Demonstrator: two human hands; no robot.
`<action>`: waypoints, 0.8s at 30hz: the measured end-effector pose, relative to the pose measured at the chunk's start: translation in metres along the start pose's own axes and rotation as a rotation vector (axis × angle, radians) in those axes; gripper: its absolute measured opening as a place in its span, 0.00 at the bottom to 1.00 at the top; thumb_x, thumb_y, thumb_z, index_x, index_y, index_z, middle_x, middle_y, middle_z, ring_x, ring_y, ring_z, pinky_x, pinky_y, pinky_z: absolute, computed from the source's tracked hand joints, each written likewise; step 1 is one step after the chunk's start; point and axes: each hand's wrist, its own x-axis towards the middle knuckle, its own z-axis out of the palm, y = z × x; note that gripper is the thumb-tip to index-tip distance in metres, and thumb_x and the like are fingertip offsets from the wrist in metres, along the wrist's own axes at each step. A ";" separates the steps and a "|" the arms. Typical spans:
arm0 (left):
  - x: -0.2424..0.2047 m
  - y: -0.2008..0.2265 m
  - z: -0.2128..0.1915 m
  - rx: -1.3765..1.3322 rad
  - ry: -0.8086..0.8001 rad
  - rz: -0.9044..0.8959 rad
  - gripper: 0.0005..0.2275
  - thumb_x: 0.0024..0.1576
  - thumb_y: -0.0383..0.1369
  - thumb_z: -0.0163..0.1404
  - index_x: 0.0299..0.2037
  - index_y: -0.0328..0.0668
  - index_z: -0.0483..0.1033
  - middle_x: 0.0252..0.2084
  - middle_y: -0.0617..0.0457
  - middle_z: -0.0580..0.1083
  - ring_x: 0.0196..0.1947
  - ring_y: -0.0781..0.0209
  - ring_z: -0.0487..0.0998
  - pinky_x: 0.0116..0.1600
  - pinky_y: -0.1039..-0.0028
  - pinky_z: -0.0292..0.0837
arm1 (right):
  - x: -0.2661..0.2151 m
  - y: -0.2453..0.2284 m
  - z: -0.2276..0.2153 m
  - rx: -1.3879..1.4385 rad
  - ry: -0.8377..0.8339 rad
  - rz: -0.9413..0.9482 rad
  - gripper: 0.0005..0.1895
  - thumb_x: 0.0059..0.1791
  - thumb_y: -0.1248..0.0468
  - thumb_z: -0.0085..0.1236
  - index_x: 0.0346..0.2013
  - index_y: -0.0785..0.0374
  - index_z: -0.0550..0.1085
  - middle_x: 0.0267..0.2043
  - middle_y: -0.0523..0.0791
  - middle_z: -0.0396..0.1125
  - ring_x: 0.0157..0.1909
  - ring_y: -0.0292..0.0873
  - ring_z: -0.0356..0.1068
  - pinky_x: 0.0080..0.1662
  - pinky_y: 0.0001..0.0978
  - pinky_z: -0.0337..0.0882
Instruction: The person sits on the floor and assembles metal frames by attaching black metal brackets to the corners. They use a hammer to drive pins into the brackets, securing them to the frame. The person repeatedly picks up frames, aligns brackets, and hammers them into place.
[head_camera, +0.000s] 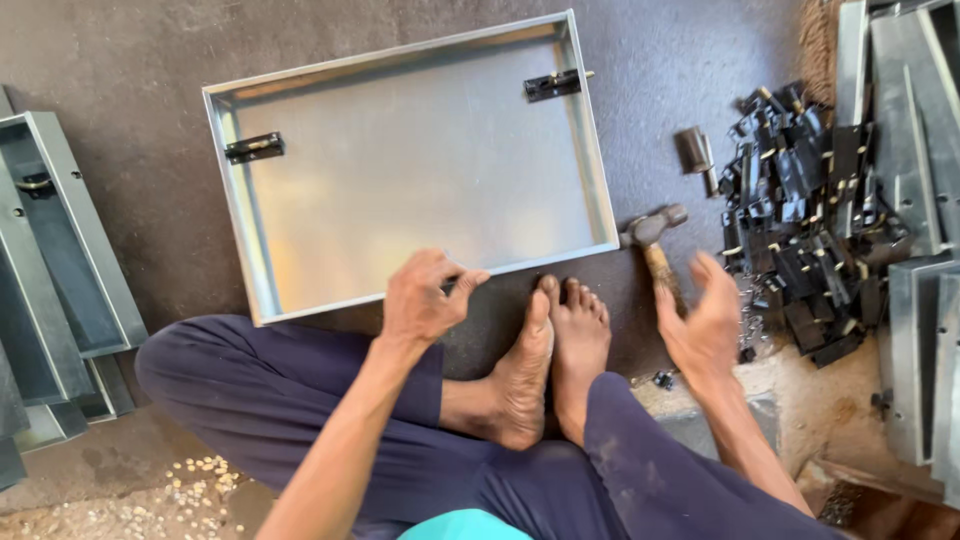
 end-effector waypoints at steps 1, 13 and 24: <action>-0.008 -0.008 0.009 -0.003 0.005 -0.006 0.13 0.53 0.42 0.63 0.23 0.43 0.80 0.24 0.52 0.71 0.29 0.53 0.74 0.32 0.63 0.69 | -0.014 0.007 -0.006 -0.059 -0.053 0.055 0.30 0.49 0.61 0.66 0.61 0.72 0.68 0.54 0.56 0.69 0.56 0.57 0.69 0.57 0.46 0.69; 0.013 -0.035 0.024 -0.024 -0.130 0.058 0.12 0.52 0.41 0.64 0.26 0.41 0.81 0.29 0.50 0.75 0.34 0.48 0.75 0.40 0.59 0.71 | -0.035 0.023 -0.057 0.095 -0.355 0.545 0.19 0.51 0.55 0.61 0.43 0.71 0.77 0.22 0.45 0.66 0.24 0.44 0.65 0.26 0.38 0.64; 0.296 -0.087 0.082 -0.019 -0.191 0.255 0.34 0.32 0.47 0.77 0.38 0.31 0.73 0.42 0.38 0.75 0.47 0.38 0.73 0.50 0.52 0.67 | 0.056 -0.071 0.030 0.520 -0.447 0.484 0.19 0.59 0.52 0.48 0.39 0.68 0.73 0.21 0.42 0.61 0.23 0.34 0.59 0.26 0.31 0.62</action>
